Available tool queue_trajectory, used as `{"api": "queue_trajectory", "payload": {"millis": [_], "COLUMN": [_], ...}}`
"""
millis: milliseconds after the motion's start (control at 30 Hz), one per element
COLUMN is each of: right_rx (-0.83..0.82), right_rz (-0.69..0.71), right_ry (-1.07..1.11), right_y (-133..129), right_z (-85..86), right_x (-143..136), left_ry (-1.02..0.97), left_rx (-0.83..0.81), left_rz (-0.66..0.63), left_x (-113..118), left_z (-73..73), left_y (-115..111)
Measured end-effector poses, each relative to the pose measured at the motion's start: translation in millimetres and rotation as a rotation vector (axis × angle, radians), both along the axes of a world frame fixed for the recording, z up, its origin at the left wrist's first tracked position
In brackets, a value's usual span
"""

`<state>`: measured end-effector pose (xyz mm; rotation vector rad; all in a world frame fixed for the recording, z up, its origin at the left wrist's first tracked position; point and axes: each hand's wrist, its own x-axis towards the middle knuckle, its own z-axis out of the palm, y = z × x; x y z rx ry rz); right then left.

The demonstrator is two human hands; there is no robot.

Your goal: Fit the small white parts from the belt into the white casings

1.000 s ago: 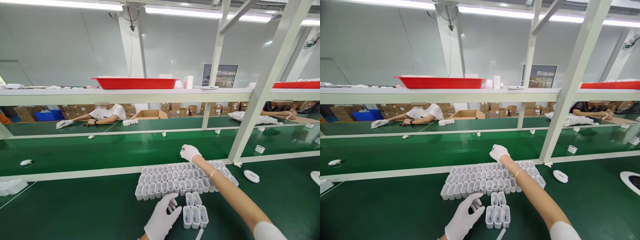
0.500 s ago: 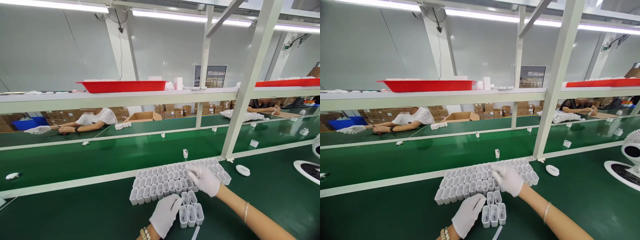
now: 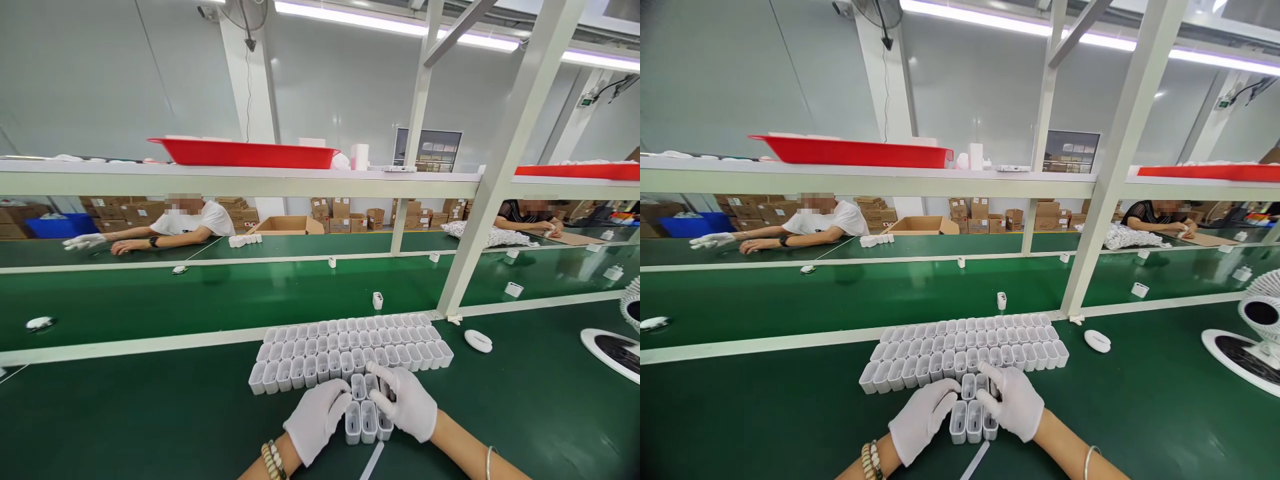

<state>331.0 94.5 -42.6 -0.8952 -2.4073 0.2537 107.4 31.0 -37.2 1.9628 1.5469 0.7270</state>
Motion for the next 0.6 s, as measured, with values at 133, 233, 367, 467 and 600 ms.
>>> {"api": "queue_trajectory", "payload": {"millis": [133, 233, 367, 467, 600], "right_rx": [-0.089, -0.142, -0.208, -0.306, -0.325], "right_rz": [-0.023, -0.017, -0.004, -0.007, -0.046], "right_ry": [-0.03, -0.044, -0.032, 0.009, 0.024], "right_y": [-0.4, -2.0, -3.6, -4.3, -5.2], "right_z": [5.4, 8.4, 12.1, 12.6, 8.0], "right_x": [-1.1, -3.0, -3.9, -3.4, 0.5], "left_ry": [0.016, 0.041, 0.091, 0.14, 0.169], "left_rx": [-0.007, -0.023, -0.064, -0.115, -0.154], "left_rz": [-0.006, -0.008, -0.019, -0.025, -0.005], "left_x": [0.2, -0.3, 0.9, 3.3, 5.2], "left_z": [-0.5, -0.6, 3.7, 10.2, 16.3], "left_y": [-1.3, -2.4, -4.6, -7.2, -10.1]}}
